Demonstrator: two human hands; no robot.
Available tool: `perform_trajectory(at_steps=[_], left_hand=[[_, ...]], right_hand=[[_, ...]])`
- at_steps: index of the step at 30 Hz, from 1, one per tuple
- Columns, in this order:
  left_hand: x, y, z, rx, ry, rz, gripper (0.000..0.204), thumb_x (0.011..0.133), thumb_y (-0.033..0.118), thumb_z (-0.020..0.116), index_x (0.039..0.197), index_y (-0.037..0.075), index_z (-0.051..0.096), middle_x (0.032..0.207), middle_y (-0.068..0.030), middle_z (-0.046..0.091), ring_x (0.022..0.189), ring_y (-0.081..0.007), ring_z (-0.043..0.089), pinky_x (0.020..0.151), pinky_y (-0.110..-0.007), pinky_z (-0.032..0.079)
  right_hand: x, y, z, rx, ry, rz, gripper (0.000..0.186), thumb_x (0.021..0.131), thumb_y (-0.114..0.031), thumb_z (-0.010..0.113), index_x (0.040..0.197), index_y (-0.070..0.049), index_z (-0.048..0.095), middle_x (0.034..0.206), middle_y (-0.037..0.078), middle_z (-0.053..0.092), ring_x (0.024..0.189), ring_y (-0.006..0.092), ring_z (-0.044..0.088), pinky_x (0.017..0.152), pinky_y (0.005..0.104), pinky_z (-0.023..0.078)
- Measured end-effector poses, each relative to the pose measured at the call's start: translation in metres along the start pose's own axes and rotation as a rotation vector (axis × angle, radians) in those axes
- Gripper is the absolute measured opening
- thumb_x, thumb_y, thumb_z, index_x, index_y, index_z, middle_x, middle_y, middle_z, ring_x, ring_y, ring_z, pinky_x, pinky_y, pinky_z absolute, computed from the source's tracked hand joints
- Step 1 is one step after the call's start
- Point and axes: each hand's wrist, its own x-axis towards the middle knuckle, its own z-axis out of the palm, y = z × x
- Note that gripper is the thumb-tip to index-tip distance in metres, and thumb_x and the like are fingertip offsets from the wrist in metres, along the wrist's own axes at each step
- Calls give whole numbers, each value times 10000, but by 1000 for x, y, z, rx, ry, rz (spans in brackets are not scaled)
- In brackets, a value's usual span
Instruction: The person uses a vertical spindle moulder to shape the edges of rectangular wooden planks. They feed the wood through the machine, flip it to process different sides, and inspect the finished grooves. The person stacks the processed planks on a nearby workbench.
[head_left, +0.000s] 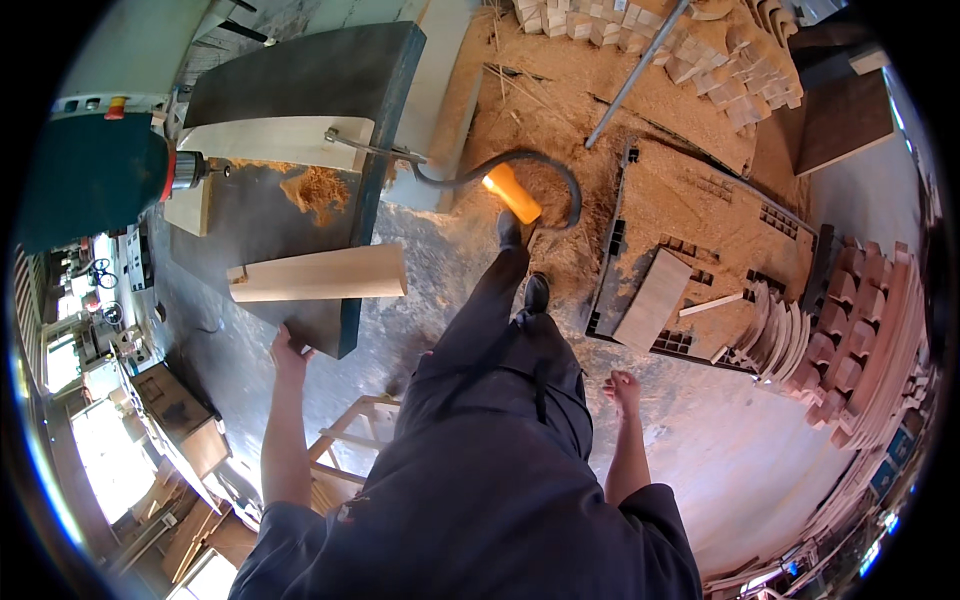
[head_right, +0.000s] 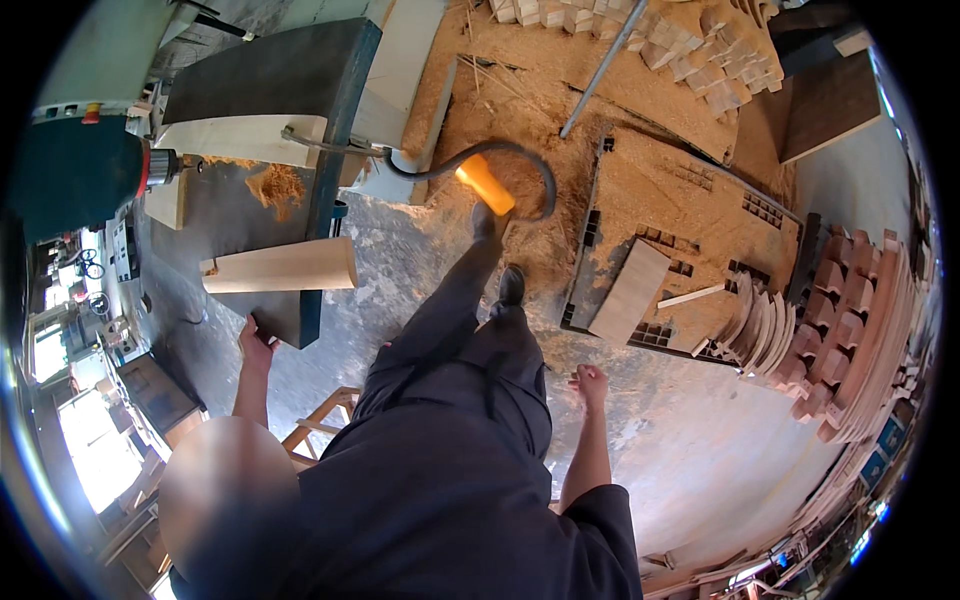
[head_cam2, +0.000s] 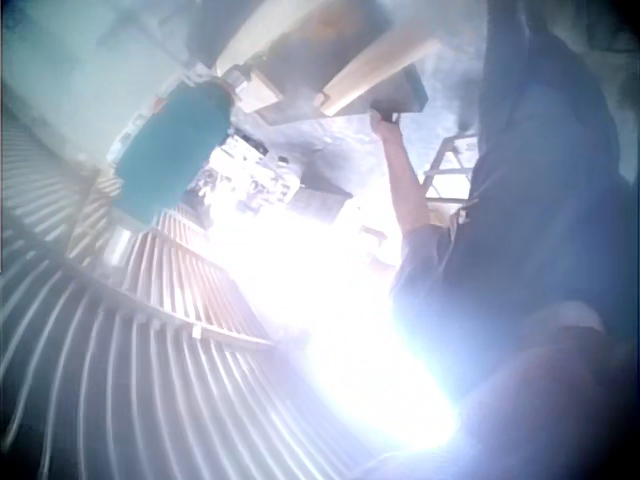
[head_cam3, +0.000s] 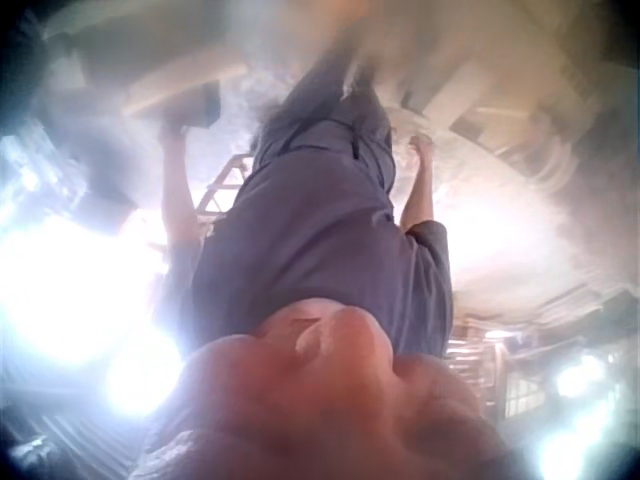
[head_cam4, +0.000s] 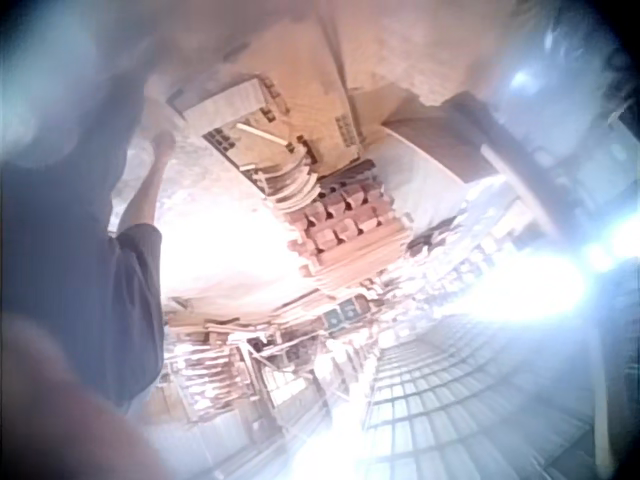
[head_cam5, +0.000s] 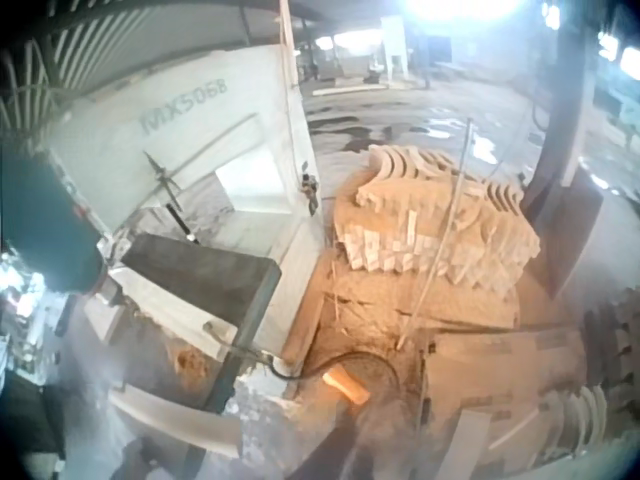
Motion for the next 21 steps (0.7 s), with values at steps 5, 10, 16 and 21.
perform_trajectory(at_steps=[5,10,16,21], left_hand=[[-5,-7,16,-45,26,-35,546,1057,565,553,1470,208,545,1419,-38,636,1299,-264,602,1005,-600,513],[-26,16,44,-5,19,47,466,1046,498,608,1369,163,599,1212,-23,677,1029,-208,657,805,-522,635],[-46,-2,31,-149,104,10,389,1043,422,655,1301,131,646,1055,-25,686,879,-192,669,721,-471,664],[-52,8,76,-418,97,-16,411,986,358,756,1275,67,727,1215,-99,733,892,-253,735,718,-409,691]], right_hand=[[36,-9,-18,81,-31,-48,243,988,-236,745,1122,-39,698,857,98,726,659,175,702,548,304,559],[39,-13,-12,-75,-111,-56,187,963,-204,768,1034,-49,690,782,79,696,622,167,676,507,301,557],[95,-26,-7,-361,-331,115,167,942,-157,664,1023,-12,686,846,174,716,655,274,711,535,407,607],[86,-93,75,-674,-397,11,157,959,-187,653,957,-37,702,837,144,723,650,267,710,501,396,560]])
